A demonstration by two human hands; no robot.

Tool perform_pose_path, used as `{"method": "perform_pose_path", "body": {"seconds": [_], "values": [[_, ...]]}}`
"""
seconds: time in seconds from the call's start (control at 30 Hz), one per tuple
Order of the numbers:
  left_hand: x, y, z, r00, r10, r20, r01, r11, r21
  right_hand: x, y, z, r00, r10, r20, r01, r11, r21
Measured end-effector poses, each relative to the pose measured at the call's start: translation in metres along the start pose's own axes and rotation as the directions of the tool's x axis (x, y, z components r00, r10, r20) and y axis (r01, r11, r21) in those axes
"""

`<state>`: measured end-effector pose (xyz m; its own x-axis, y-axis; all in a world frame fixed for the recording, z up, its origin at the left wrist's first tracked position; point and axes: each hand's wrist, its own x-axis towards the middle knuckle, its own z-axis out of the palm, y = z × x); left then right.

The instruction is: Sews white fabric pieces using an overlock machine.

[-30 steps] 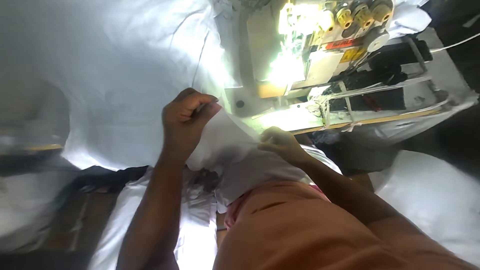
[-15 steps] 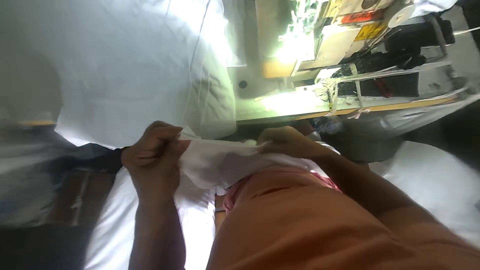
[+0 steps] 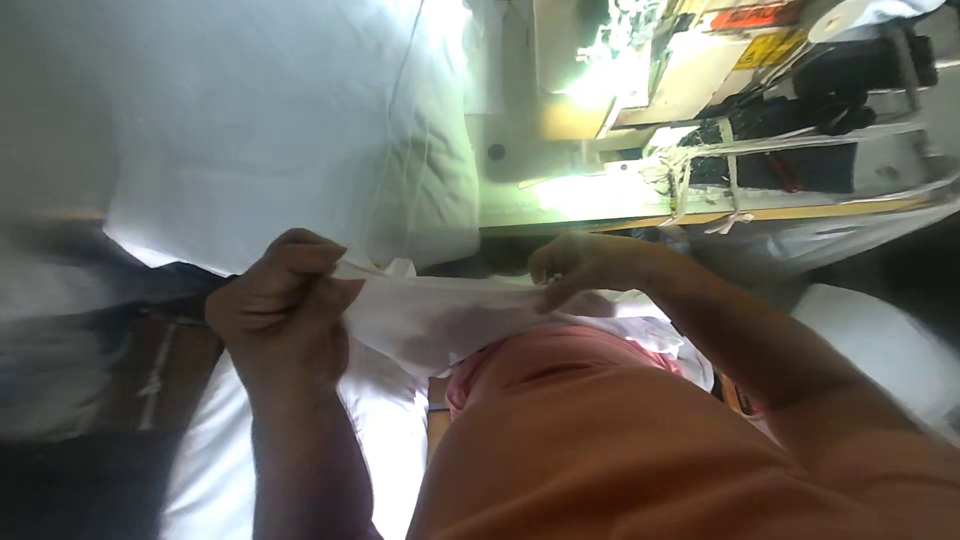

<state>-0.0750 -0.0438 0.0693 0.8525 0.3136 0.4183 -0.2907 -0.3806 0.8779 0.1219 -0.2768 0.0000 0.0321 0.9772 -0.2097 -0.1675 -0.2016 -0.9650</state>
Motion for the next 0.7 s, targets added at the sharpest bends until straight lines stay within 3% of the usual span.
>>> {"method": "perform_pose_path", "body": {"seconds": [0.23, 0.33, 0.47, 0.53, 0.7], "values": [[-0.001, -0.003, 0.004, 0.999, 0.014, -0.032, -0.015, 1.0, -0.027, -0.005, 0.009, 0.011, 0.972, -0.142, -0.187, 0.142, 0.99, -0.009], [-0.003, -0.007, 0.006, 0.996, 0.009, -0.09, -0.01, 1.0, -0.005, -0.014, 0.005, 0.017, 0.938, -0.195, -0.286, 0.129, 0.964, -0.233], [-0.009, -0.014, 0.012, 0.974, -0.058, -0.22, 0.063, 0.998, 0.016, -0.017, 0.014, 0.027, 0.8, -0.428, -0.419, 0.128, 0.806, -0.578], [-0.013, -0.016, 0.016, 0.953, -0.101, -0.287, 0.115, 0.993, 0.031, -0.014, 0.016, 0.03, 0.749, -0.492, -0.444, 0.128, 0.765, -0.631], [-0.02, -0.022, 0.019, 0.922, -0.111, -0.37, 0.116, 0.993, -0.008, -0.009, 0.015, 0.031, 0.736, -0.515, -0.44, 0.113, 0.733, -0.67]]}}
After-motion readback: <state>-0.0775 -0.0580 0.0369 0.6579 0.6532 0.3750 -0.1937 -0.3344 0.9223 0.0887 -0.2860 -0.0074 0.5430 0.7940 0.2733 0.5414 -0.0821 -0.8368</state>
